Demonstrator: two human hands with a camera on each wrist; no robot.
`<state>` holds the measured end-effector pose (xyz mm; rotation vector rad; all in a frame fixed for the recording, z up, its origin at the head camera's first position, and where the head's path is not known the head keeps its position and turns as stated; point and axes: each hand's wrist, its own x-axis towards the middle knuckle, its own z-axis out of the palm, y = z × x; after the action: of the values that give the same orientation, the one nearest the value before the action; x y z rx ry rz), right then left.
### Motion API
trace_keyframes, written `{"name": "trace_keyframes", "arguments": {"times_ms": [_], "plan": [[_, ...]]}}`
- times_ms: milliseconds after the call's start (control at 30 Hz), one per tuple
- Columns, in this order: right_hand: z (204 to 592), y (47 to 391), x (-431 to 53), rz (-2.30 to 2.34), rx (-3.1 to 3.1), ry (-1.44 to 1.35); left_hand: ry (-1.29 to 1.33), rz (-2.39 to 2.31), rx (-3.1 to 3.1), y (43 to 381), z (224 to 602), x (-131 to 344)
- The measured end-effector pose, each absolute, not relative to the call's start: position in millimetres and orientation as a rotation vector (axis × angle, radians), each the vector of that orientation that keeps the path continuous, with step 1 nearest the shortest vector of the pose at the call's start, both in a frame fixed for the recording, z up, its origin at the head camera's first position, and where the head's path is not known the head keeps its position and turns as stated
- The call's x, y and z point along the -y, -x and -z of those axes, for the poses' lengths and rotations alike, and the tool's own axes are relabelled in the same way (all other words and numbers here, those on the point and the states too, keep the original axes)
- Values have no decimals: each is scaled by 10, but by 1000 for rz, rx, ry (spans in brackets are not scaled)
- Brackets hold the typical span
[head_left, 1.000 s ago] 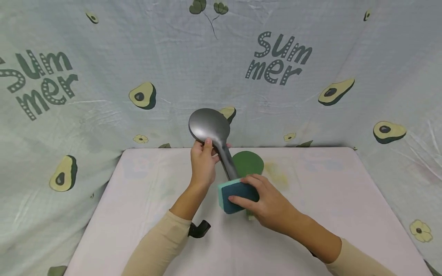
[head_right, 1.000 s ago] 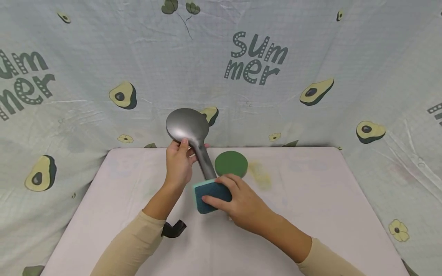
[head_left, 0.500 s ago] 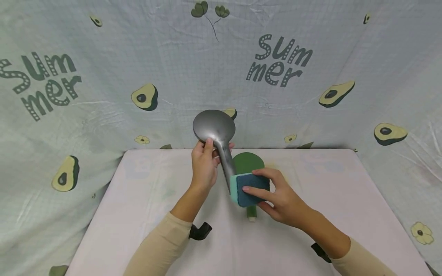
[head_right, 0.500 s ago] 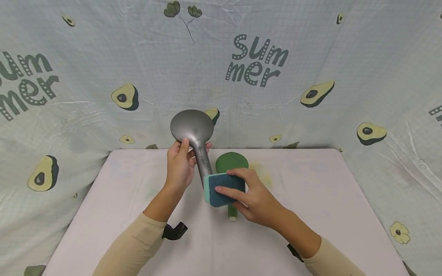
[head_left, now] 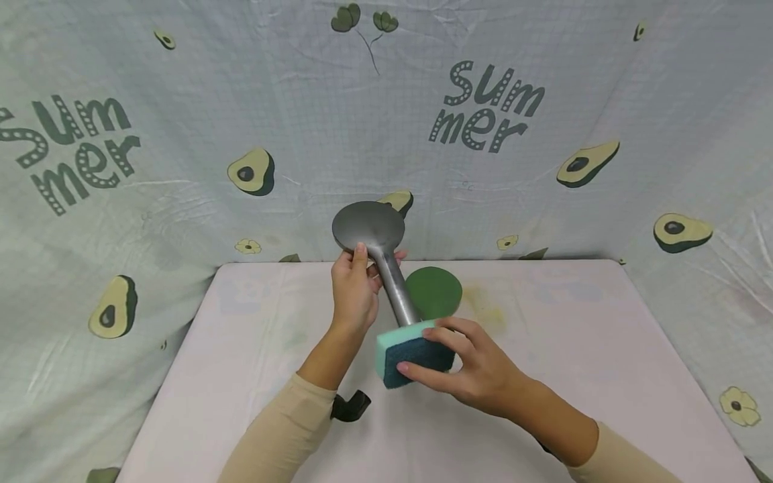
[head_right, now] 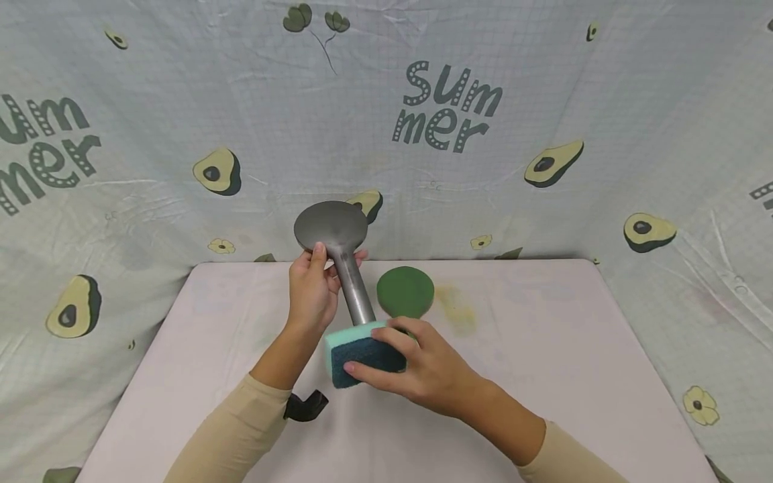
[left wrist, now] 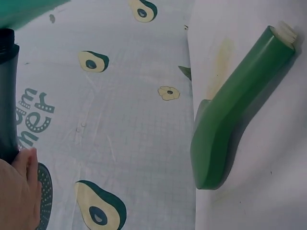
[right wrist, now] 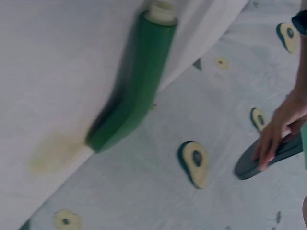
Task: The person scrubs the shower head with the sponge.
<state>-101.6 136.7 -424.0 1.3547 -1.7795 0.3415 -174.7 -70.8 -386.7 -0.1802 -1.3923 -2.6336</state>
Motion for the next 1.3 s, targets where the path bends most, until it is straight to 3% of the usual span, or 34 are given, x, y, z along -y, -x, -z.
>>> {"name": "trace_keyframes", "arguments": {"times_ms": [200, 467, 633, 1000, 1300], "plan": [[4396, 1116, -1523, -425, 1733, -1319, 155, 2648, 1383, 1757, 3883, 701], [4238, 1088, -1295, -321, 1486, -1314, 37, 2811, 1305, 1746, 3902, 658], [4257, 1031, -1323, -439, 1649, -1439, -10, 2896, 1287, 1721, 3937, 669], [4409, 1105, -1529, -718, 2112, -1332, 216, 2922, 1349, 1651, 3922, 720], [4235, 1276, -1471, -606, 2229, -1112, 266, 2890, 1480, 1587, 3924, 699]]}}
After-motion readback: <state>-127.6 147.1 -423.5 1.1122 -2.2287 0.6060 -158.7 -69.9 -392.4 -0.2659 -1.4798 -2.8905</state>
